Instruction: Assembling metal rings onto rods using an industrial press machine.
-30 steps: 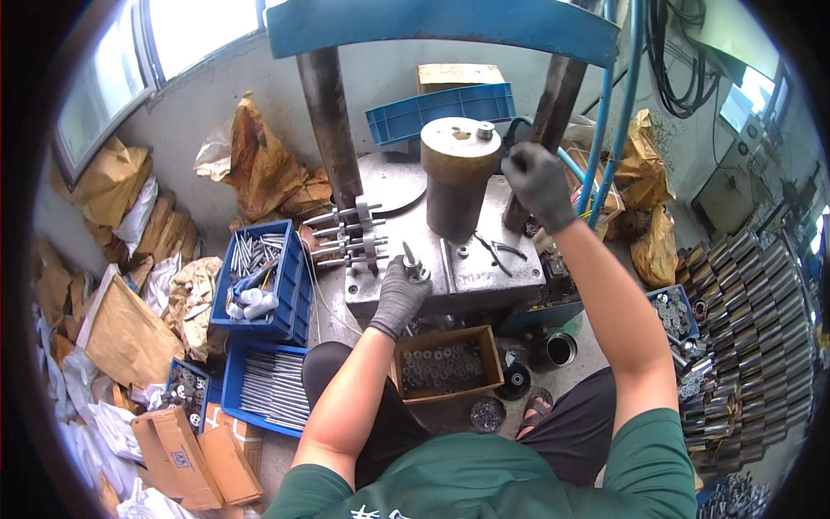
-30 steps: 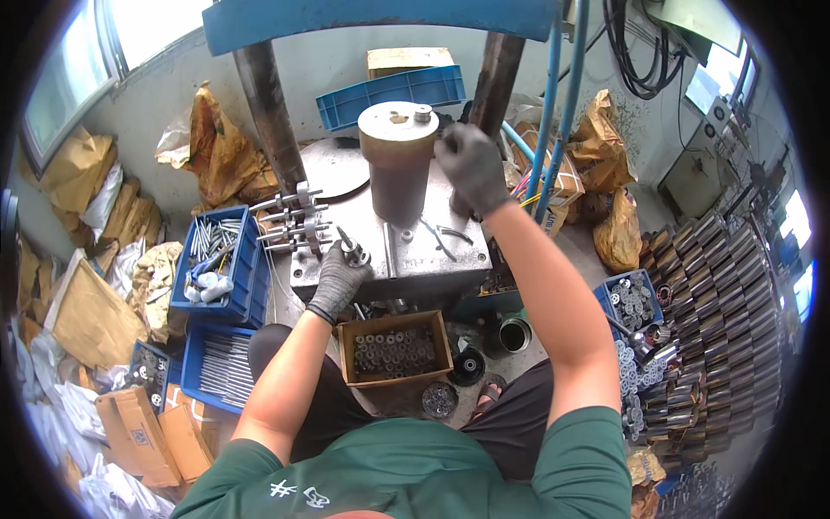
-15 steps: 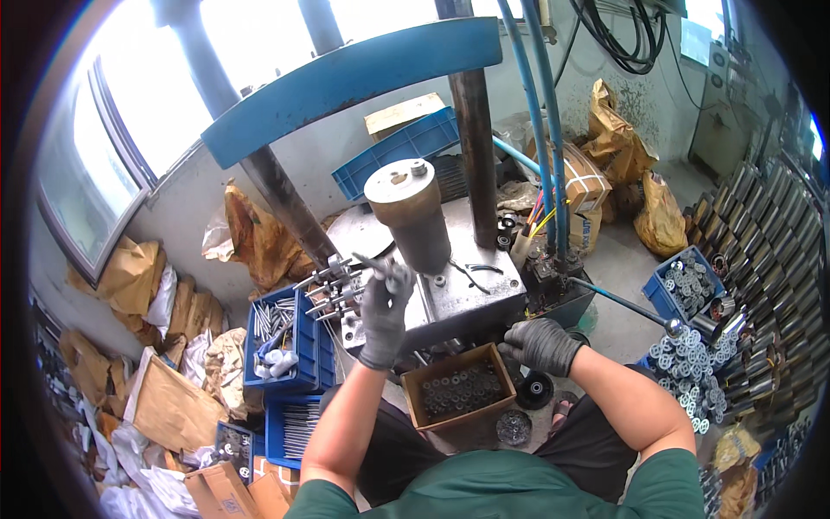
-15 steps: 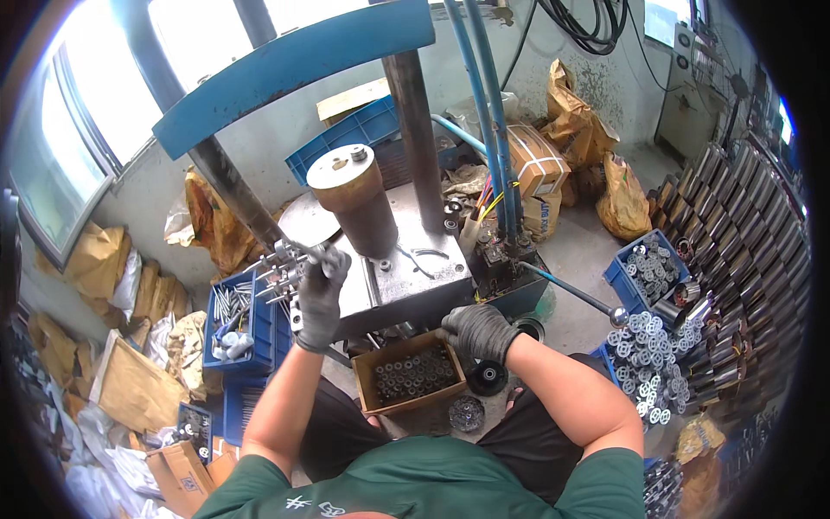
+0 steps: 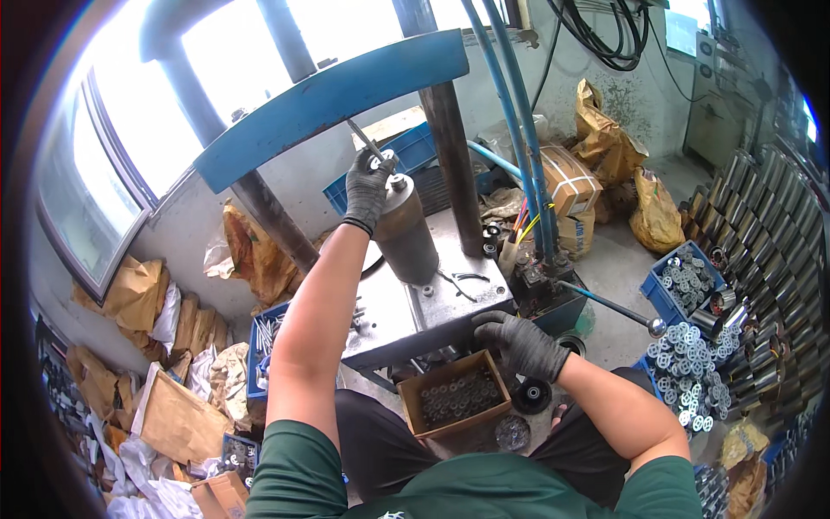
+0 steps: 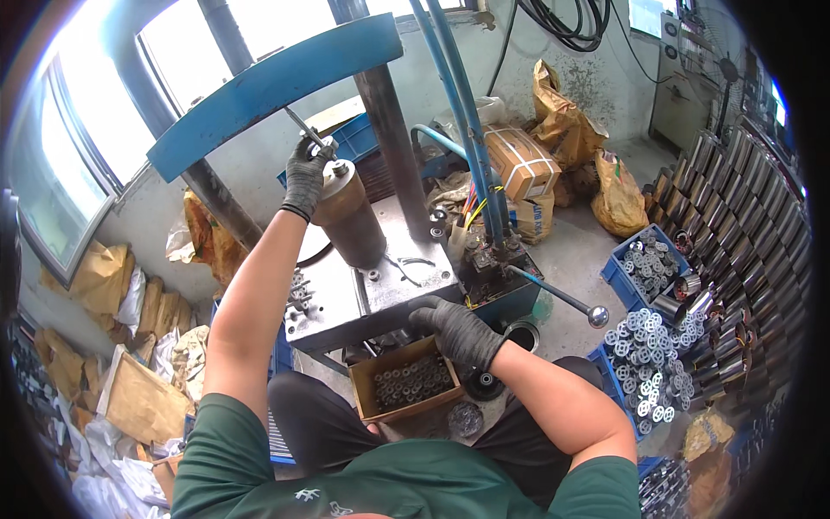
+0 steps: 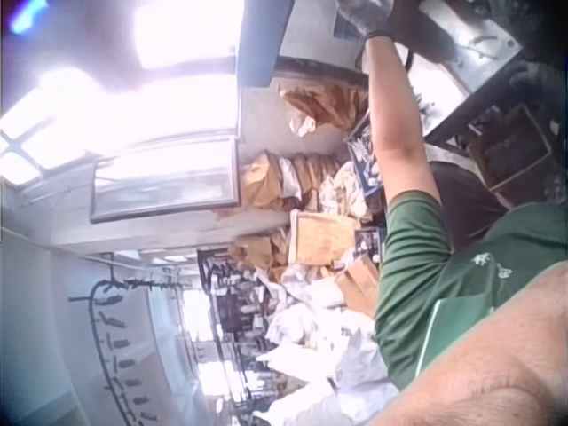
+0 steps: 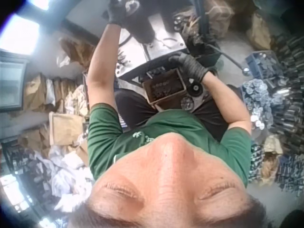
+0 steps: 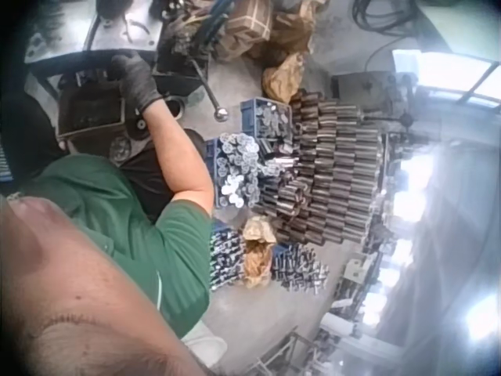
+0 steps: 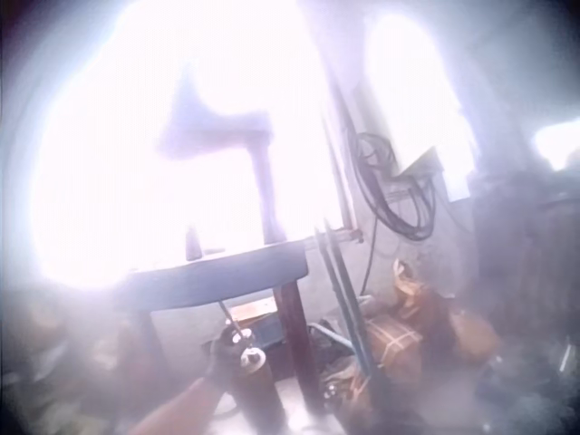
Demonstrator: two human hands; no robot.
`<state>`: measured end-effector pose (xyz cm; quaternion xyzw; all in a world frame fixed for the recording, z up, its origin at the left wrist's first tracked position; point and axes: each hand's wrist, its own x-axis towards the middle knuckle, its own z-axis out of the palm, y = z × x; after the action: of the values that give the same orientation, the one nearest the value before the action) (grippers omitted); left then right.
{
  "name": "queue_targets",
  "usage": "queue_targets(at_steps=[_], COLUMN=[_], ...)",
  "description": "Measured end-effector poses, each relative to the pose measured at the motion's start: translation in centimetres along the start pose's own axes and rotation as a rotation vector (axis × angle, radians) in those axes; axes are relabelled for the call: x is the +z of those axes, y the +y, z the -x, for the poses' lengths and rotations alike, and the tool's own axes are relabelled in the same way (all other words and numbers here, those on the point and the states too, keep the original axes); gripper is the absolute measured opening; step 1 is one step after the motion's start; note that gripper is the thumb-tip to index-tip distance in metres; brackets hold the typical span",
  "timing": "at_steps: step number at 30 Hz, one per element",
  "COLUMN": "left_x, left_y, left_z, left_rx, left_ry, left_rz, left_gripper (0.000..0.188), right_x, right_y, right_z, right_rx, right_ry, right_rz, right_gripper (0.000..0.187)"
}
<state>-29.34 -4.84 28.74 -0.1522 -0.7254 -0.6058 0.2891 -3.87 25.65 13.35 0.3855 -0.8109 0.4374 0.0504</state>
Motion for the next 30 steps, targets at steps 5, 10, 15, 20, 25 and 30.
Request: queue_targets(at_steps=[5, 10, 15, 20, 25, 30], left_x=[0.2, 0.4, 0.6, 0.8, 0.6, 0.7], left_y=[-1.5, -0.4, 0.5, -0.3, -0.9, -0.1], left_z=[0.0, 0.4, 1.1, 0.2, -0.2, 0.3], left_rx=[-0.011, -0.043, -0.188, -0.147, -0.189, -0.141], left_ry=[-0.047, -0.066, -0.07, -0.038, -0.051, -0.019], left_rz=[0.124, 0.093, 0.281, 0.128, 0.02, -0.096], left_gripper=[0.043, 0.045, 0.047, 0.051, 0.054, 0.059], right_x=[-0.5, -2.4, -9.2, -16.7, -18.7, -18.4], right_y=[-0.8, -4.0, -10.3, -12.7, -11.3, -10.8], right_z=[0.1, 0.5, 1.3, 2.4, 3.5, 5.3], right_rx=[-0.047, -0.17, -0.203, 0.115, 0.457, 0.537], right_ry=[-0.029, -0.023, -0.009, -0.171, -0.397, -0.581], right_rz=[0.068, 0.245, 0.544, 0.895, 0.74, 0.688], right_gripper=[0.029, 0.024, 0.024, 0.034, 0.046, 0.055])
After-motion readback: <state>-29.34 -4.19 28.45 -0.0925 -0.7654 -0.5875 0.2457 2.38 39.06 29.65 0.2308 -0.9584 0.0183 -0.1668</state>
